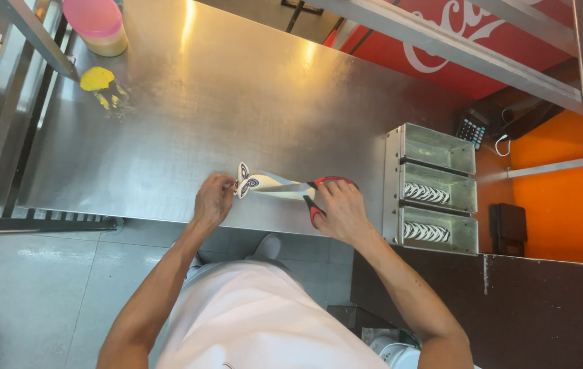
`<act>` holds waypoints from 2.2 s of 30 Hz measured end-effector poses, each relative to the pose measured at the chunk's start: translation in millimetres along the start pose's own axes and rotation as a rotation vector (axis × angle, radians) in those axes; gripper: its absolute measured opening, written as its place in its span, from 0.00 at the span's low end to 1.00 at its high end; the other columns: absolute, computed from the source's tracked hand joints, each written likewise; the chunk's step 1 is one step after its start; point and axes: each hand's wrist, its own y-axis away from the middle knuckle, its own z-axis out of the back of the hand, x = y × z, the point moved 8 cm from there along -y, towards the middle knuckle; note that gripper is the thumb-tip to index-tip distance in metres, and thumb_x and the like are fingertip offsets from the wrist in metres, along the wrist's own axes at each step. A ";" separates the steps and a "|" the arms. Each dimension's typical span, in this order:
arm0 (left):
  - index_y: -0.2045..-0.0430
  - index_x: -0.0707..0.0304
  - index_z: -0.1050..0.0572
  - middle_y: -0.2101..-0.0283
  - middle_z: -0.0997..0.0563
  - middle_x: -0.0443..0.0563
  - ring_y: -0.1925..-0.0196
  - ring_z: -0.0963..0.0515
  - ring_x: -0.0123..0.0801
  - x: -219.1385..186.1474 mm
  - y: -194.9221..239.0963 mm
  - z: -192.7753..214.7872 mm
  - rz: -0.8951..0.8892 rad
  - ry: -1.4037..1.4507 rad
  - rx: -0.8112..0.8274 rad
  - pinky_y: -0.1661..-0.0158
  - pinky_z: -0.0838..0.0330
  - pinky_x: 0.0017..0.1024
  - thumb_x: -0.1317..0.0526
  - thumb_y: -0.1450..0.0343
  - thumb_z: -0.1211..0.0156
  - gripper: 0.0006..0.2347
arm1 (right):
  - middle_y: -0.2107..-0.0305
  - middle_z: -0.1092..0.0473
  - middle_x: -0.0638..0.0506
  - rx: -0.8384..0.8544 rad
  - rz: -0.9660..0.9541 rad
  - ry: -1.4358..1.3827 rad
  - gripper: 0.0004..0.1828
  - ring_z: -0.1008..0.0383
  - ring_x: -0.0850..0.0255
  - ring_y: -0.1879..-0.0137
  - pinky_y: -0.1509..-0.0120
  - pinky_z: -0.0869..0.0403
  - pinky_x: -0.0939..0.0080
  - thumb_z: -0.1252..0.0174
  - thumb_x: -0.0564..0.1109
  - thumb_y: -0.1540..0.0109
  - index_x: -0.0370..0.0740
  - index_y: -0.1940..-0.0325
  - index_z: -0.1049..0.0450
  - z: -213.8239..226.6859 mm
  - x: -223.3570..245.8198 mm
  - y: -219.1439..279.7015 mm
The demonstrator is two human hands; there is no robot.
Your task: The person retrieves a cylindrical dough log from a metal tray, places it on a stainless steel counter, and uses scissors to cut the log into multiple short segments. The person then arranges the cut pieces into a compact stack and places the stack back into the tray.
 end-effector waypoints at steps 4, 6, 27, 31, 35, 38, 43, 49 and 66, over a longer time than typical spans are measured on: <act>0.72 0.58 0.28 0.68 0.29 0.47 0.63 0.27 0.36 -28.2 9.7 8.7 -0.037 -0.136 0.026 0.63 0.31 0.29 0.59 0.44 0.38 0.11 | 0.71 0.32 0.43 -0.012 -0.036 -0.007 0.29 0.35 0.54 0.62 0.55 0.37 0.60 0.43 0.49 0.61 0.32 0.59 0.32 4.5 -4.2 5.2; 0.71 0.59 0.28 0.69 0.29 0.48 0.64 0.27 0.35 -21.4 6.9 -3.4 -0.028 -0.108 0.035 0.64 0.31 0.29 0.60 0.43 0.39 0.11 | 0.71 0.32 0.43 -0.010 -0.045 -0.014 0.29 0.34 0.54 0.62 0.55 0.37 0.60 0.43 0.49 0.61 0.32 0.59 0.32 3.9 -7.1 8.8; 0.73 0.58 0.29 0.67 0.31 0.48 0.63 0.26 0.41 -30.9 14.5 -7.9 0.013 -0.199 -0.033 0.64 0.30 0.34 0.63 0.38 0.44 0.04 | 0.73 0.33 0.42 -0.067 0.060 -0.110 0.29 0.36 0.54 0.65 0.57 0.38 0.60 0.41 0.48 0.61 0.30 0.59 0.32 1.7 -15.1 10.6; 0.74 0.54 0.27 0.67 0.29 0.47 0.61 0.27 0.36 -46.8 21.1 3.7 -0.173 -0.292 -0.088 0.63 0.30 0.29 0.67 0.41 0.42 0.06 | 0.72 0.33 0.41 -0.039 0.086 -0.045 0.29 0.36 0.54 0.64 0.57 0.39 0.59 0.41 0.49 0.60 0.30 0.59 0.33 -6.7 -3.0 6.3; 0.73 0.53 0.27 0.67 0.28 0.45 0.61 0.27 0.34 -11.8 17.2 -14.5 -0.159 -0.253 -0.042 0.61 0.31 0.28 0.67 0.42 0.42 0.08 | 0.72 0.33 0.41 -0.046 0.086 -0.005 0.29 0.36 0.53 0.64 0.58 0.39 0.58 0.42 0.49 0.60 0.30 0.59 0.33 -11.3 6.9 1.5; 0.73 0.50 0.26 0.66 0.28 0.43 0.60 0.27 0.32 -1.5 10.7 -22.1 -0.128 -0.288 0.063 0.61 0.32 0.27 0.64 0.45 0.38 0.10 | 0.72 0.33 0.41 -0.040 0.080 0.019 0.28 0.35 0.53 0.65 0.59 0.39 0.59 0.41 0.48 0.61 0.31 0.60 0.32 -10.2 14.3 -4.1; 0.80 0.53 0.26 0.71 0.28 0.42 0.61 0.29 0.33 -5.9 3.5 -25.5 -0.215 -0.321 0.062 0.60 0.34 0.30 0.64 0.46 0.37 0.07 | 0.73 0.32 0.41 -0.008 0.086 0.084 0.28 0.35 0.52 0.65 0.59 0.39 0.58 0.40 0.47 0.62 0.31 0.61 0.32 -5.5 25.9 -11.2; 0.68 0.56 0.29 0.65 0.29 0.50 0.57 0.32 0.40 -29.8 -9.7 -14.3 -0.209 -0.196 0.181 0.57 0.38 0.33 0.63 0.48 0.36 0.16 | 0.72 0.32 0.42 0.028 0.078 0.119 0.26 0.34 0.51 0.64 0.58 0.37 0.57 0.42 0.45 0.64 0.33 0.63 0.31 -23.9 20.8 -28.8; 0.65 0.52 0.29 0.62 0.26 0.45 0.53 0.31 0.35 -12.6 -65.5 -27.4 -0.105 -0.243 0.177 0.54 0.40 0.33 0.66 0.44 0.39 0.15 | 0.70 0.32 0.42 -0.014 -0.027 0.020 0.28 0.34 0.52 0.61 0.55 0.37 0.58 0.44 0.50 0.60 0.33 0.58 0.32 18.3 -23.6 -9.9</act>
